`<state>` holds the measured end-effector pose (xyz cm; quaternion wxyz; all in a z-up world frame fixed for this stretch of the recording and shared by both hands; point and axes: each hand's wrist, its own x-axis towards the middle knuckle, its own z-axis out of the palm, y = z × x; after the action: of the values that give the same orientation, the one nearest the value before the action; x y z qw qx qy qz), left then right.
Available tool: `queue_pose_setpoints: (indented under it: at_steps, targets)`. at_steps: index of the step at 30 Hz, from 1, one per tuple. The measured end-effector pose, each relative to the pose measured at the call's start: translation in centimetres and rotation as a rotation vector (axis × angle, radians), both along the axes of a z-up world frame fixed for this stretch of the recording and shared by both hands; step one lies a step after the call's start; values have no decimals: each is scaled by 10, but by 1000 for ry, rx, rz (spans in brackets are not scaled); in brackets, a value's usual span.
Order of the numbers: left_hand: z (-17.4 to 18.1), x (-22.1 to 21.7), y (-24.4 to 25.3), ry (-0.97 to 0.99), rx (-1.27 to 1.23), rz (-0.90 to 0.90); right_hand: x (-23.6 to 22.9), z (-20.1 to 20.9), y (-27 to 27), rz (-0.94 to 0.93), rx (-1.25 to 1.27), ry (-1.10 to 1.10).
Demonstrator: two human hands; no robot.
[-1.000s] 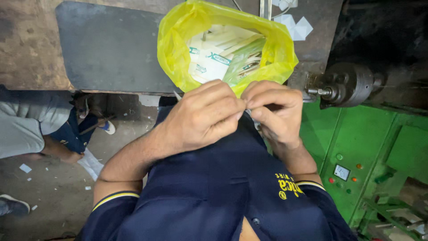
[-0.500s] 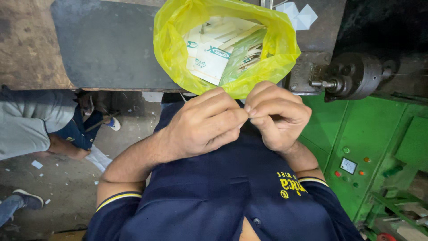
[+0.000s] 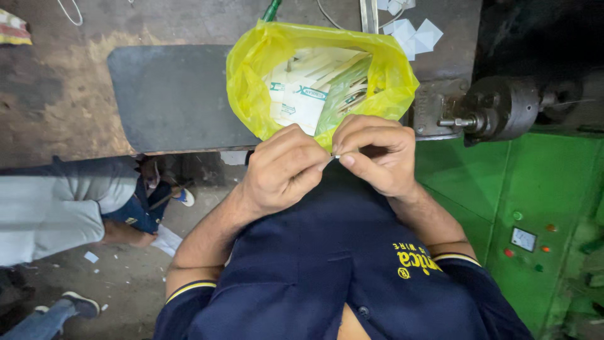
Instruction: The person sits on the floor and repeatedly picks small white plastic strips from a yellow bag, peels or separates them by hand, and places them back into the bag. The person occasionally reaches for other items on the table but continues the sorting process.
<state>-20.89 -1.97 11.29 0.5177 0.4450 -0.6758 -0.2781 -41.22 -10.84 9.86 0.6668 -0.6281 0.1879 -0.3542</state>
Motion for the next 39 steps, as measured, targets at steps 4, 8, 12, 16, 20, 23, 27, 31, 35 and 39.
queue_pose_setpoints:
  at_steps: [4, 8, 12, 16, 20, 23, 27, 31, 35, 39]
  targets:
    - [1, 0, -5, -10, 26, -6, 3, -4, 3, -37, -21, 5]
    - [12, 1, -10, -22, 131, -18, 6, -9, 4, -59, 0, 11]
    - [24, 9, -12, -38, 236, -61, 4, -11, 5, -76, -90, 113]
    - [19, 7, -16, -91, 294, -51, 1, -14, 3, -43, -86, 180]
    - [14, 4, -18, -104, 250, -38, -3, -17, -5, 71, 102, 140]
    - [12, 4, -22, -115, 221, -16, 0, -19, -11, 45, 94, 154]
    - [13, 7, -22, -111, 266, 17, 3, -21, -7, -59, -55, 212]
    - [18, 17, -29, -249, 187, -8, 5, -16, -5, -168, -425, 346]
    - [21, 21, -29, -319, 104, -27, 6, -9, -6, -149, -441, 350]
    - [18, 29, -26, -289, 95, -13, 2, 6, -15, -76, -269, 287]
